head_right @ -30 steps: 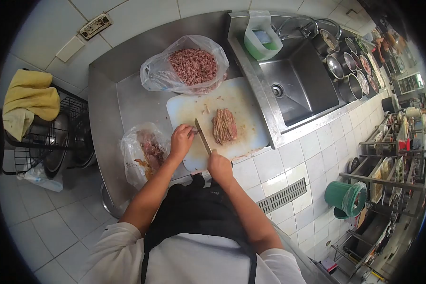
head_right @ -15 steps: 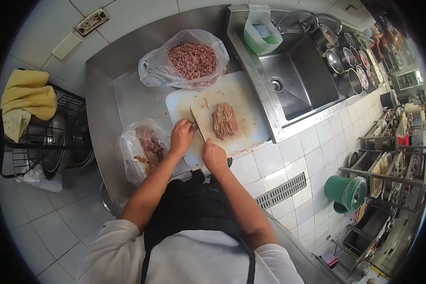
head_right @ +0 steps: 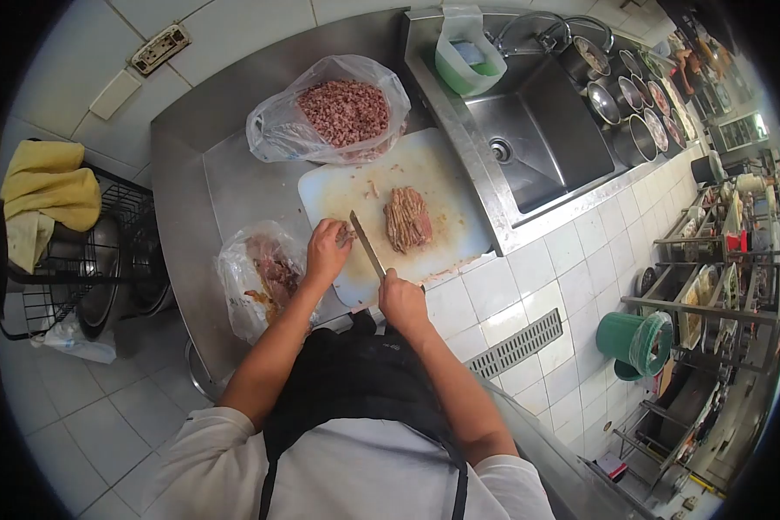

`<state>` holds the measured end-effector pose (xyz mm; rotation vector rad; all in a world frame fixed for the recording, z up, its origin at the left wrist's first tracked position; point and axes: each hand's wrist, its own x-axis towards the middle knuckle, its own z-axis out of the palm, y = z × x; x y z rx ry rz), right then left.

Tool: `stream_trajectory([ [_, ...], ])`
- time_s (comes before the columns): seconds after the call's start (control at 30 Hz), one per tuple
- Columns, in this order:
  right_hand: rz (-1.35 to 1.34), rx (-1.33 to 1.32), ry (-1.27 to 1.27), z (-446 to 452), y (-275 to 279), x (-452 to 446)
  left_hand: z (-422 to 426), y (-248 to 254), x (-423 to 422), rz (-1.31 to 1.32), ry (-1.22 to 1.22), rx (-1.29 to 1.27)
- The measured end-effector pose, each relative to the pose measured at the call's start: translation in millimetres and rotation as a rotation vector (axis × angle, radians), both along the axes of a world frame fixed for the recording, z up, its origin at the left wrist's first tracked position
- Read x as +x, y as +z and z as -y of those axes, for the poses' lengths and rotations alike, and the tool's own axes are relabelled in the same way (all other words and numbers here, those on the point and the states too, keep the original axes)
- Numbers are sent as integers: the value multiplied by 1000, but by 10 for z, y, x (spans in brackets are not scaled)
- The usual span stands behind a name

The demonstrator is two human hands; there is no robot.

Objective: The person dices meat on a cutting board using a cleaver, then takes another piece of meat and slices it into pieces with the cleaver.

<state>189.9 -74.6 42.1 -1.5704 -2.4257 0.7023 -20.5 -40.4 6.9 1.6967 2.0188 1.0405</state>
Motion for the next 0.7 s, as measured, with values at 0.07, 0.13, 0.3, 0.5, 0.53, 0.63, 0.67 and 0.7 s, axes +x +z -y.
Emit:
stream_trajectory([
  [0.07, 9, 15, 22, 0, -17, -30, -16, -41, -13, 16, -18, -28],
  [0.13, 28, 5, 12, -10, -86, -76, -25, -70, -21, -27, -43, 25],
  [0.3, -3, 4, 8, -151, -245, -228, -53, -78, -60, -61, -90, 23],
  [0.5, -85, -65, 2, -81, -196, 76, -75, -151, -227, -73, -174, 48],
  [0.53, -80, -75, 8, -50, -162, 158, -71, -125, -263, -66, -187, 31],
  [0.63, -54, -69, -7, -3, -118, 174, -48, -90, -252, -21, -146, 43],
  [0.67, -44, -59, -18, 4, -105, 151, -46, -80, -236, -3, -119, 58],
  [0.7, -32, -45, -9, -7, -79, 126, -35, -71, -216, -12, -89, 46],
])
